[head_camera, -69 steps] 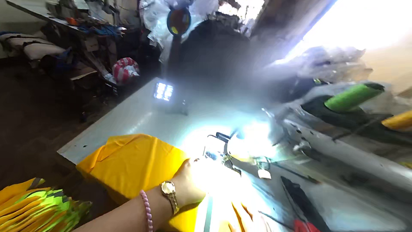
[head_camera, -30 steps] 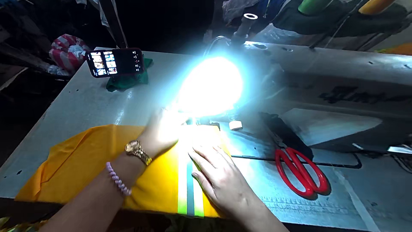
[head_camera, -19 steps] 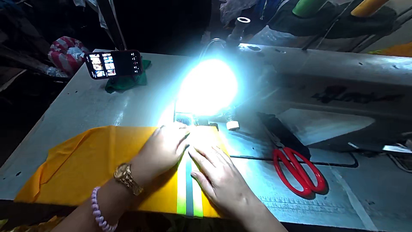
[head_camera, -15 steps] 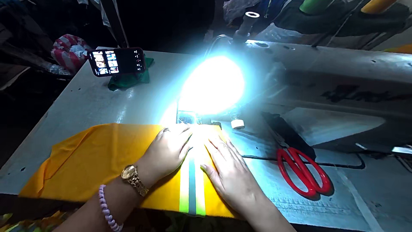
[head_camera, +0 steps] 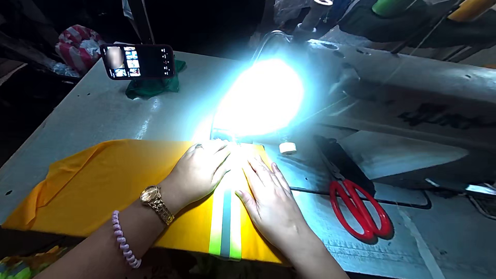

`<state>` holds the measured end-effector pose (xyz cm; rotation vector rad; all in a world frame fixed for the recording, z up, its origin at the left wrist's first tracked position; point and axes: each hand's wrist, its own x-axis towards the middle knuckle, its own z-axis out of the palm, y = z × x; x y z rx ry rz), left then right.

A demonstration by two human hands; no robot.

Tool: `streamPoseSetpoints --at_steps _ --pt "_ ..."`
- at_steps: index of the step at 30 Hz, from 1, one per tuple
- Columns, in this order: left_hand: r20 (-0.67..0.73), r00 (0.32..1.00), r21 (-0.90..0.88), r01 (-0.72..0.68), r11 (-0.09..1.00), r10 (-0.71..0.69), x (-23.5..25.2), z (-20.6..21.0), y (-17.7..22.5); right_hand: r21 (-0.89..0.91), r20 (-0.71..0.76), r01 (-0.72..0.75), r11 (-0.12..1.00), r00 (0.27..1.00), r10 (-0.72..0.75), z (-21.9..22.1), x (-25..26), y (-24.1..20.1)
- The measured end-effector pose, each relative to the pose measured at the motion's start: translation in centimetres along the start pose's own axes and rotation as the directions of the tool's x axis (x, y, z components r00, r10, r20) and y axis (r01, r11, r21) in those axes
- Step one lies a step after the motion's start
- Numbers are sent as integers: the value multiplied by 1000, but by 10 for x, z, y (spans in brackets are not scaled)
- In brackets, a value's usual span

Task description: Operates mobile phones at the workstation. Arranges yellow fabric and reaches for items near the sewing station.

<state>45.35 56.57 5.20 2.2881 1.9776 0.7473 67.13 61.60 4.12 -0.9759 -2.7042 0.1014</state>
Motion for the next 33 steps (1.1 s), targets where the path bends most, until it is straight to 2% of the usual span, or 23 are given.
streamPoseSetpoints --at_steps 9,33 --pt "-8 1000 80 -5 997 5 -5 3 -1 -5 -22 -7 1000 1000 7 2 -7 1" --pt "70 997 107 12 994 -19 -1 0 2 -5 -36 0 1000 999 -1 3 -3 4"
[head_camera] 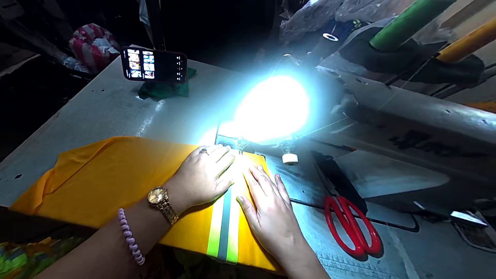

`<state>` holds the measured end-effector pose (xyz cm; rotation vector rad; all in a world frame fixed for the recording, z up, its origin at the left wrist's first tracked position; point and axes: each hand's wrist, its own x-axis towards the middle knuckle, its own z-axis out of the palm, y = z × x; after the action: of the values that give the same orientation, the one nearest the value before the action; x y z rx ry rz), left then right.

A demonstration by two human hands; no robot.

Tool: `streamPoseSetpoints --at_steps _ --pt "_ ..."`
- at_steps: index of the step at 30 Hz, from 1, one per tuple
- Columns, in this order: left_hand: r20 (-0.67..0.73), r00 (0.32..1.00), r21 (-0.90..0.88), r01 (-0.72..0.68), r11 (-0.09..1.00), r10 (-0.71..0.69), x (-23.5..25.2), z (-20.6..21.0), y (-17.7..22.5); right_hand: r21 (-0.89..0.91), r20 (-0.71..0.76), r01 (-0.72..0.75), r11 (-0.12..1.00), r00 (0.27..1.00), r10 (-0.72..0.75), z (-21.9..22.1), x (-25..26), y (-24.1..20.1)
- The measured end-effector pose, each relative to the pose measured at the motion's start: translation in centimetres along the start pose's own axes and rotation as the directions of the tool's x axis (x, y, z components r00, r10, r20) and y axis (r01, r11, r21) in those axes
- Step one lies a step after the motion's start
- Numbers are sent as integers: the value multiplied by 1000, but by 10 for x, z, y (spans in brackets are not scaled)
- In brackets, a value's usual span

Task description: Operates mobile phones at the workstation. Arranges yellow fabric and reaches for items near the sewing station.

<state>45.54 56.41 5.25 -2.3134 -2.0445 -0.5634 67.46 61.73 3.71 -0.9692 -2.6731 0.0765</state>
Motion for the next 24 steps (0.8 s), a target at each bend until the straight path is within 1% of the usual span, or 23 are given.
streamPoseSetpoints --at_steps 6,12,14,18,22,24 --pt "-34 999 1 -13 1000 13 0 1 -1 -1 -10 3 1000 1000 -3 0 3 0" --pt "-7 1000 21 -10 1000 10 2 0 -2 -23 -6 -1 1000 1000 0 1 6 0" --pt "13 1000 16 -4 1000 4 5 0 -5 -23 1 -4 1000 1000 4 -1 12 0" --pt "128 992 9 14 1000 -15 17 -8 -12 -20 31 -11 1000 999 12 -2 23 2" --pt "154 988 -73 35 997 -24 21 -3 -16 -4 -11 -1 1000 1000 1 -1 23 7" --pt "163 986 -122 47 991 -27 20 -3 -16 35 3 5 999 1000 -5 -4 24 7"
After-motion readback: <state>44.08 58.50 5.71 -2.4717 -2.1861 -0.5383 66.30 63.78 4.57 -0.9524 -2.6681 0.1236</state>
